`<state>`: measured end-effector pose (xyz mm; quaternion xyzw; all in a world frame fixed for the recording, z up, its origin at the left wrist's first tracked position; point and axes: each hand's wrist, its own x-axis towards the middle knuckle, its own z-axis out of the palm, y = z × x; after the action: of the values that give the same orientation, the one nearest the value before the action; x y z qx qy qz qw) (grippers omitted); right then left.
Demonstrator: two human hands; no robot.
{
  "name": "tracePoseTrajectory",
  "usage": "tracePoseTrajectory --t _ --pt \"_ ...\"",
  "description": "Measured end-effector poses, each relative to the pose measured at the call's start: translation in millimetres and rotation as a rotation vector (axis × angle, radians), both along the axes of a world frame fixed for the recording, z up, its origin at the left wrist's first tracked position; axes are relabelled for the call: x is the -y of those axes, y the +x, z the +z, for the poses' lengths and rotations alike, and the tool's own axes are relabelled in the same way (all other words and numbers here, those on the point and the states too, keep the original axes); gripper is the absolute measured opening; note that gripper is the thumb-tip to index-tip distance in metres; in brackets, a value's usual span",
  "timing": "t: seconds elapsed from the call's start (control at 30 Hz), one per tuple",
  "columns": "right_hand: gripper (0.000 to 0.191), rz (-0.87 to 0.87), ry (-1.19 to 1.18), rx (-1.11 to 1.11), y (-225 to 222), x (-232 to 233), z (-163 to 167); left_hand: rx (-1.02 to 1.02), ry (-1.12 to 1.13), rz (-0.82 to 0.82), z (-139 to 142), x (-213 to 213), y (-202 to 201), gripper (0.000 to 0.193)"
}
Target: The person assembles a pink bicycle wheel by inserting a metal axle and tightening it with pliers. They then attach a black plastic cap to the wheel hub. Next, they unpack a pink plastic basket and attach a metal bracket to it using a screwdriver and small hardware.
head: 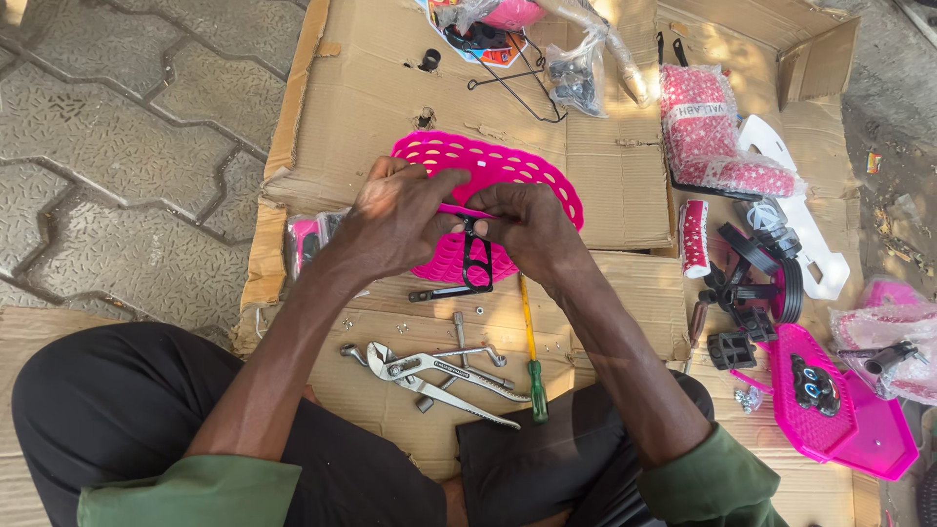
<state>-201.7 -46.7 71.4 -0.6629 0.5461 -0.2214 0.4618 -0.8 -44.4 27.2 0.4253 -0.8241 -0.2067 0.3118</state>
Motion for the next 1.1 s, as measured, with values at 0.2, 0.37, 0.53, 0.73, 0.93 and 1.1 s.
tracePoseTrajectory --t 0.2,0.37,0.53,0.73,0.93,1.1 --pt "0.020 -0.084 -0.097 -0.227 4 -5 -8 0.189 0.158 0.008 5 1 -8 0.043" --pt "0.023 -0.049 -0.139 -0.106 3 -9 -10 0.086 -0.040 0.033 2 -7 -6 0.037" --pt "0.026 -0.099 -0.307 -0.308 9 -17 -12 0.195 0.144 0.091 4 -5 -12 0.043" --pt "0.028 0.066 -0.263 -0.176 -2 -9 -8 0.210 0.260 0.012 17 -4 -2 0.034" --pt "0.031 0.106 -0.095 -0.107 -8 -10 0 -0.026 0.100 -0.003 14 -16 1 0.034" --pt "0.041 0.120 -0.034 -0.106 -6 -9 9 0.014 -0.020 -0.010 8 -11 -1 0.039"
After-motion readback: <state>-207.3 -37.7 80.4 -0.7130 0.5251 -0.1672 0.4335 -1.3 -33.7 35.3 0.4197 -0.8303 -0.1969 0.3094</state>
